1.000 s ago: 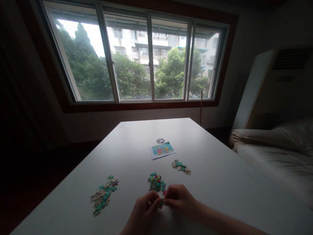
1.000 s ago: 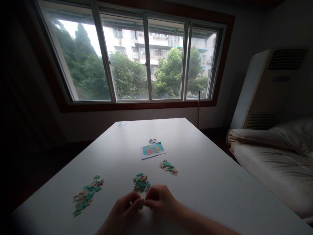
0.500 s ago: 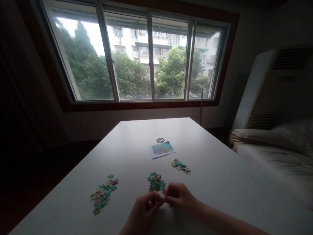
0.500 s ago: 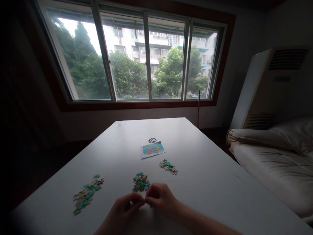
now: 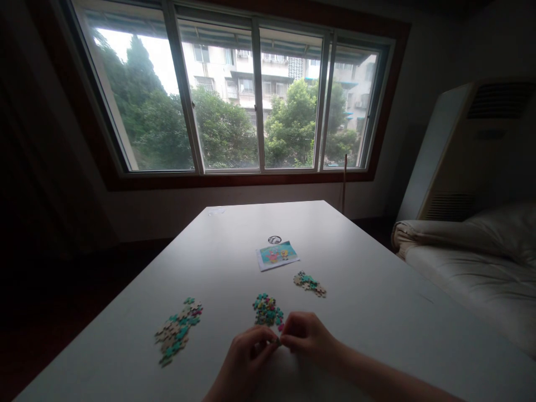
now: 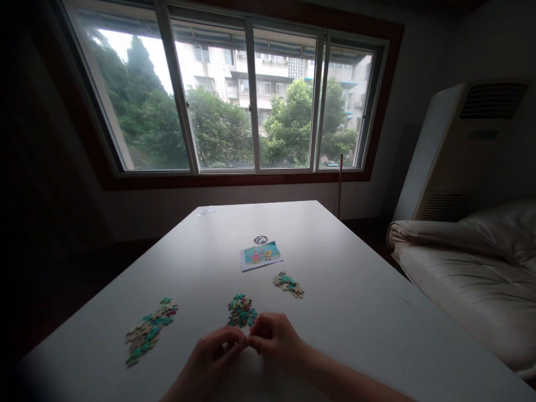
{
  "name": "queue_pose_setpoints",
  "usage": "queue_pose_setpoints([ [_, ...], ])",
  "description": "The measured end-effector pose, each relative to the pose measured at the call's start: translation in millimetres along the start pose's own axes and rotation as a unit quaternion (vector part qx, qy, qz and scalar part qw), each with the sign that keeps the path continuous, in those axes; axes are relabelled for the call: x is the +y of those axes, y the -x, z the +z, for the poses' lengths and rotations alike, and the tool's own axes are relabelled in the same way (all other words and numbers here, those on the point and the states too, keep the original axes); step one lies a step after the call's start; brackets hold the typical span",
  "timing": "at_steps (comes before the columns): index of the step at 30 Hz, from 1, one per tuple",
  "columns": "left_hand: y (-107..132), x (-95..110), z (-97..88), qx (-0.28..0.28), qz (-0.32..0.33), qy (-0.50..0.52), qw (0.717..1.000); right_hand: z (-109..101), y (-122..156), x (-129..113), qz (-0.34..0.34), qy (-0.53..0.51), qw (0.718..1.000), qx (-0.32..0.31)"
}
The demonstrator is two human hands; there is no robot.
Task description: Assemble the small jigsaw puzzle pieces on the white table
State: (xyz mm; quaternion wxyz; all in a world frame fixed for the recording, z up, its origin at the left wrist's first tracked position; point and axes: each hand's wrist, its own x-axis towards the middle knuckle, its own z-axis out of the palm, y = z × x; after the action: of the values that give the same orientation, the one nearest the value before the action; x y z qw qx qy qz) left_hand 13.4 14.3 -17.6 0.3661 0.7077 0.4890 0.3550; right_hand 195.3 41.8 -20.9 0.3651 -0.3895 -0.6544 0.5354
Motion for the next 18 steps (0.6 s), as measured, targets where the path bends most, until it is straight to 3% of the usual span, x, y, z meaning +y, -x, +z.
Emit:
queue_pose_setpoints([
  [10,-1.9,1.6,-0.4,0.033,-0.024,0.002,0.999,-0.7,1.0,1.3,-0.02,0.032,0.999,0.015],
  [18,-2.2,6.9,-1.6,0.029,-0.03,0.01,0.999,0.4,1.2,1.5,-0.026,0.044,0.999,-0.008],
])
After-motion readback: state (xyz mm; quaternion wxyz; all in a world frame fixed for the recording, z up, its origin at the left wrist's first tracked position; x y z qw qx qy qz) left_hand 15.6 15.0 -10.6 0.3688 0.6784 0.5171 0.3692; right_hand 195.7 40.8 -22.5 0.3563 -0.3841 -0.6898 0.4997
